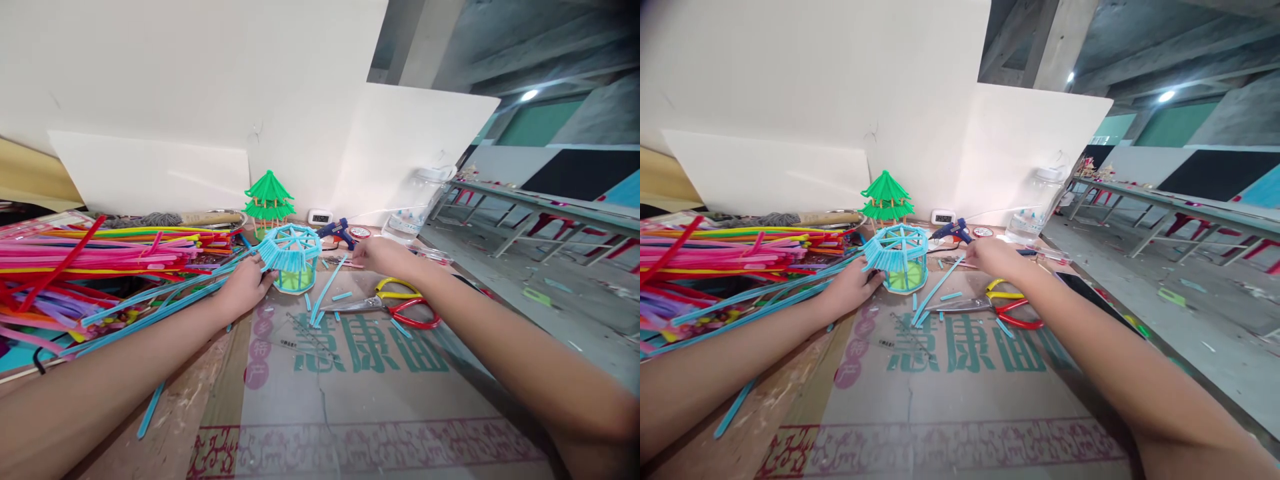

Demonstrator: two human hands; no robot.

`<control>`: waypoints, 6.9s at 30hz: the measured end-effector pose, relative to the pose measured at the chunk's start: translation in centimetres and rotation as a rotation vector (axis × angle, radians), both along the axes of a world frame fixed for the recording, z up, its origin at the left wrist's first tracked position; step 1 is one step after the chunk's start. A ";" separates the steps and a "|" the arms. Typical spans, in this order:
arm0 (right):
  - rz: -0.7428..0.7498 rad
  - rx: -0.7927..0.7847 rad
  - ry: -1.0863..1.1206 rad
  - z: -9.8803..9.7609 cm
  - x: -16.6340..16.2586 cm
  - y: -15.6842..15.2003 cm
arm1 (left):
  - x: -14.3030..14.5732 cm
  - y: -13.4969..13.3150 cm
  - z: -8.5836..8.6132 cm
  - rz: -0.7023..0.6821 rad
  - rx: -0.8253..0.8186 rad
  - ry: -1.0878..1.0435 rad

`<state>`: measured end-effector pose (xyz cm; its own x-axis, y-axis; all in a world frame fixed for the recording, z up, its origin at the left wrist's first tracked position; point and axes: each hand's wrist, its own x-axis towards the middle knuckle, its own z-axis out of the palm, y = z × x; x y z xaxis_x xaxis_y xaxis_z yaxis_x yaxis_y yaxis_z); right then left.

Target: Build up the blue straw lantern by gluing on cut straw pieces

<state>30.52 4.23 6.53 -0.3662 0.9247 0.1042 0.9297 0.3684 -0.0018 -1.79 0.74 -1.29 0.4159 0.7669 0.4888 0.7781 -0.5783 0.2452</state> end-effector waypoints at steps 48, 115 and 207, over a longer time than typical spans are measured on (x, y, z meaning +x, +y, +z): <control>0.270 -0.134 1.304 -5.2 -9.3 -8.9 | 0.0 -0.5 0.6 -0.053 -0.008 -0.114; 0.133 -0.480 1.513 -4.4 -10.3 -9.0 | 0.2 -0.7 0.5 0.048 0.072 0.055; 0.149 0.026 1.161 -5.5 -7.8 -6.3 | 0.0 -0.2 0.1 0.028 0.041 0.022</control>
<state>22.67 -2.05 1.01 -0.1431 0.8735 0.4654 0.3221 0.4857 -0.8126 -1.82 0.57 -1.22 0.4052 0.7578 0.5115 0.7991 -0.5653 0.2045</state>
